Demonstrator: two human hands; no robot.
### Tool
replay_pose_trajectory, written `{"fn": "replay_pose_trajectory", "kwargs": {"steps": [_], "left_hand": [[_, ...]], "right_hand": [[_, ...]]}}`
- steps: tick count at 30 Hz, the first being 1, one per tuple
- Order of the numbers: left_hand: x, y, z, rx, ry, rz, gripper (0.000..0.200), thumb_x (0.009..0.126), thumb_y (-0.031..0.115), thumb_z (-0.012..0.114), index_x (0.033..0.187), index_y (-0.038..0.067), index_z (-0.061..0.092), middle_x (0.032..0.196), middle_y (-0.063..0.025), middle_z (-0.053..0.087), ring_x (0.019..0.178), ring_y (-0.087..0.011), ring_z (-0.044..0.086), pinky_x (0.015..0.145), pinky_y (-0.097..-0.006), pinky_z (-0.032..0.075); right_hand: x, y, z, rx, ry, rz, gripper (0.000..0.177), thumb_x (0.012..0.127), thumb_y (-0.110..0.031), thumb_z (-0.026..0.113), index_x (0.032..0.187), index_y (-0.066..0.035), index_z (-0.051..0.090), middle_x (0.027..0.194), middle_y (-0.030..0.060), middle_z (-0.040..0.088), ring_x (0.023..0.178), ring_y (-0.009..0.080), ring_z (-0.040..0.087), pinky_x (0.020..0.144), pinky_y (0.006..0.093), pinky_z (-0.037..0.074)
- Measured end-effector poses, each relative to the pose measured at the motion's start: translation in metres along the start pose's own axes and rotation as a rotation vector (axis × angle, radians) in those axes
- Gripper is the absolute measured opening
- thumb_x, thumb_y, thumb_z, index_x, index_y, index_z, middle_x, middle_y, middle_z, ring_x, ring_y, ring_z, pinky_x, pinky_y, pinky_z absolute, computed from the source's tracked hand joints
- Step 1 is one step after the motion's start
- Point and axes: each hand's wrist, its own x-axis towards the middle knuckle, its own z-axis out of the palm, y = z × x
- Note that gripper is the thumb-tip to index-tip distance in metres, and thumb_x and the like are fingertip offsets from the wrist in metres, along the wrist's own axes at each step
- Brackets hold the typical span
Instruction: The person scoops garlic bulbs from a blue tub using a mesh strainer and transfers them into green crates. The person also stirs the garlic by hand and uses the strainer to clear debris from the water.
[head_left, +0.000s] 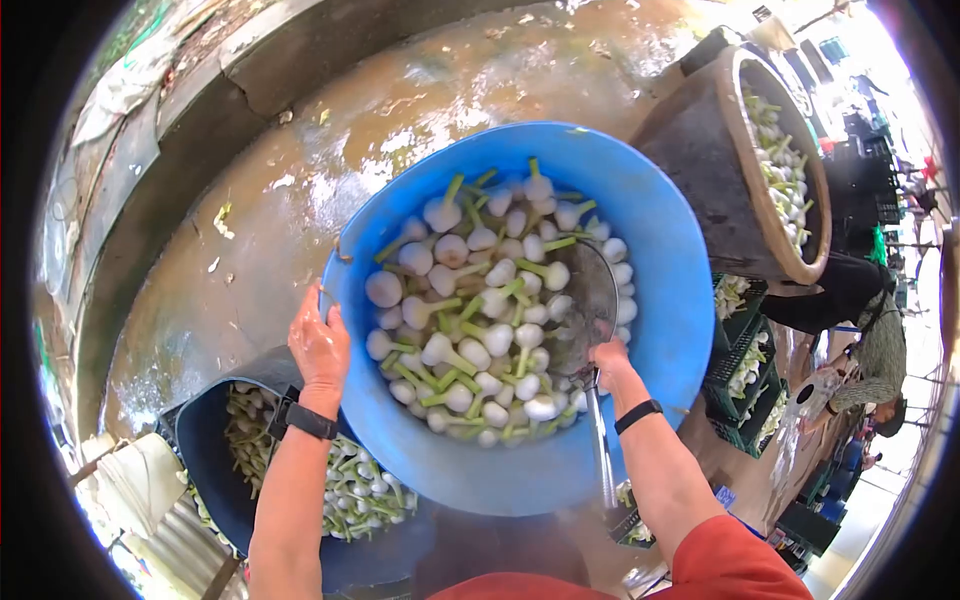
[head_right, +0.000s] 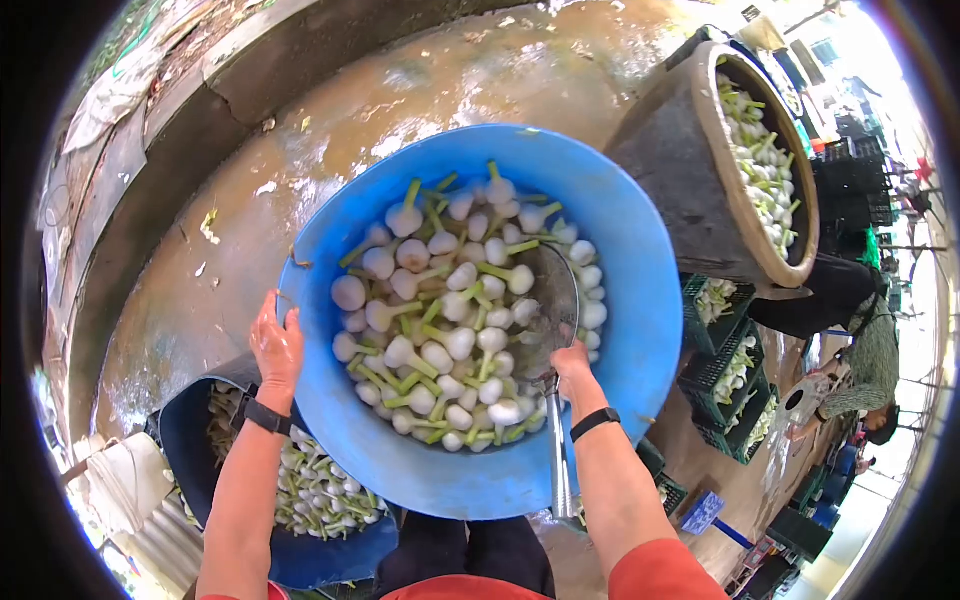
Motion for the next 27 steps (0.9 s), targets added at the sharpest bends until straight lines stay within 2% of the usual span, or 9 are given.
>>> {"fn": "replay_pose_trajectory", "kwargs": {"steps": [2, 3, 4, 5, 12, 18, 22, 26, 27], "left_hand": [[0.003, 0.008, -0.011, -0.073, -0.147, -0.122, 0.044, 0.083, 0.014, 0.059, 0.122, -0.003, 0.052, 0.115, -0.0238, 0.058, 0.106, -0.0374, 0.056, 0.094, -0.0411, 0.041], [0.005, 0.013, -0.016, -0.103, -0.186, -0.168, 0.043, 0.083, 0.013, 0.06, 0.122, -0.004, 0.052, 0.115, -0.024, 0.058, 0.106, -0.0376, 0.056, 0.094, -0.0408, 0.041], [0.007, 0.016, -0.019, -0.13, -0.223, -0.214, 0.043, 0.082, 0.012, 0.06, 0.121, -0.005, 0.052, 0.116, -0.0242, 0.058, 0.106, -0.0378, 0.055, 0.094, -0.0406, 0.041], [0.006, 0.017, -0.019, -0.16, -0.116, -0.116, 0.039, 0.079, 0.002, 0.059, 0.118, 0.0, 0.055, 0.101, -0.0257, 0.061, 0.092, -0.042, 0.059, 0.08, -0.0429, 0.047], [0.01, 0.014, -0.021, -0.296, -0.159, -0.185, 0.038, 0.079, 0.002, 0.059, 0.117, 0.002, 0.056, 0.098, -0.0245, 0.062, 0.09, -0.0409, 0.06, 0.078, -0.0428, 0.047], [0.008, 0.014, -0.018, -0.253, -0.172, -0.178, 0.038, 0.08, 0.003, 0.06, 0.118, 0.001, 0.055, 0.106, -0.0206, 0.063, 0.094, -0.0383, 0.06, 0.082, -0.0412, 0.048], [0.009, 0.013, -0.016, -0.205, -0.143, -0.149, 0.039, 0.08, 0.003, 0.061, 0.118, 0.001, 0.055, 0.105, -0.0222, 0.062, 0.095, -0.0381, 0.06, 0.082, -0.0405, 0.048], [0.007, 0.01, -0.019, -0.184, -0.172, -0.157, 0.04, 0.08, 0.003, 0.06, 0.119, 0.001, 0.054, 0.105, -0.0234, 0.061, 0.094, -0.0392, 0.059, 0.082, -0.0412, 0.047], [0.008, 0.01, -0.016, -0.163, -0.158, -0.143, 0.04, 0.08, 0.003, 0.059, 0.119, 0.0, 0.054, 0.104, -0.0237, 0.061, 0.094, -0.0398, 0.059, 0.082, -0.0417, 0.047]], "right_hand": [[0.029, 0.023, 0.019, 0.132, -0.043, 0.017, 0.061, 0.068, 0.015, 0.045, 0.126, -0.004, 0.05, 0.083, 0.0099, 0.056, 0.066, 0.0243, 0.054, 0.058, 0.041, 0.051], [0.047, 0.035, 0.03, 0.004, -0.03, 0.016, 0.045, 0.065, 0.014, 0.049, 0.109, 0.003, 0.057, 0.078, 0.0093, 0.054, 0.06, 0.0241, 0.051, 0.059, 0.041, 0.052], [0.066, 0.048, 0.04, -0.003, -0.049, 0.022, 0.045, 0.065, 0.014, 0.049, 0.109, 0.003, 0.057, 0.078, 0.0093, 0.054, 0.06, 0.0241, 0.051, 0.059, 0.041, 0.052], [0.084, 0.062, 0.048, -0.001, -0.08, 0.089, 0.045, 0.067, 0.011, 0.05, 0.11, 0.001, 0.056, 0.083, 0.0083, 0.055, 0.066, 0.0224, 0.053, 0.06, 0.0386, 0.049], [0.095, 0.084, 0.111, 0.492, -0.368, 0.338, 0.025, 0.085, -0.007, 0.057, 0.11, -0.003, 0.057, 0.101, 0.0108, 0.063, 0.084, 0.0249, 0.063, 0.071, 0.0427, 0.054], [0.018, 0.053, 0.069, 0.322, -0.364, 0.192, 0.039, 0.074, 0.008, 0.054, 0.112, -0.002, 0.054, 0.101, 0.0103, 0.061, 0.082, 0.0248, 0.062, 0.071, 0.0389, 0.053], [-0.029, 0.043, 0.025, 0.413, -0.414, 0.272, 0.063, 0.07, 0.01, 0.051, 0.13, -0.007, 0.042, 0.105, 0.0117, 0.058, 0.084, 0.0242, 0.061, 0.076, 0.0387, 0.052], [-0.074, 0.028, 0.033, 0.523, -0.523, 0.275, 0.071, 0.072, 0.006, 0.052, 0.139, -0.011, 0.034, 0.107, 0.0164, 0.06, 0.089, 0.0297, 0.063, 0.082, 0.0442, 0.051], [-0.079, 0.032, 0.029, 0.527, -0.619, 0.224, 0.075, 0.071, 0.004, 0.051, 0.141, -0.012, 0.029, 0.117, 0.0268, 0.056, 0.106, 0.0387, 0.057, 0.095, 0.0477, 0.046]]}}
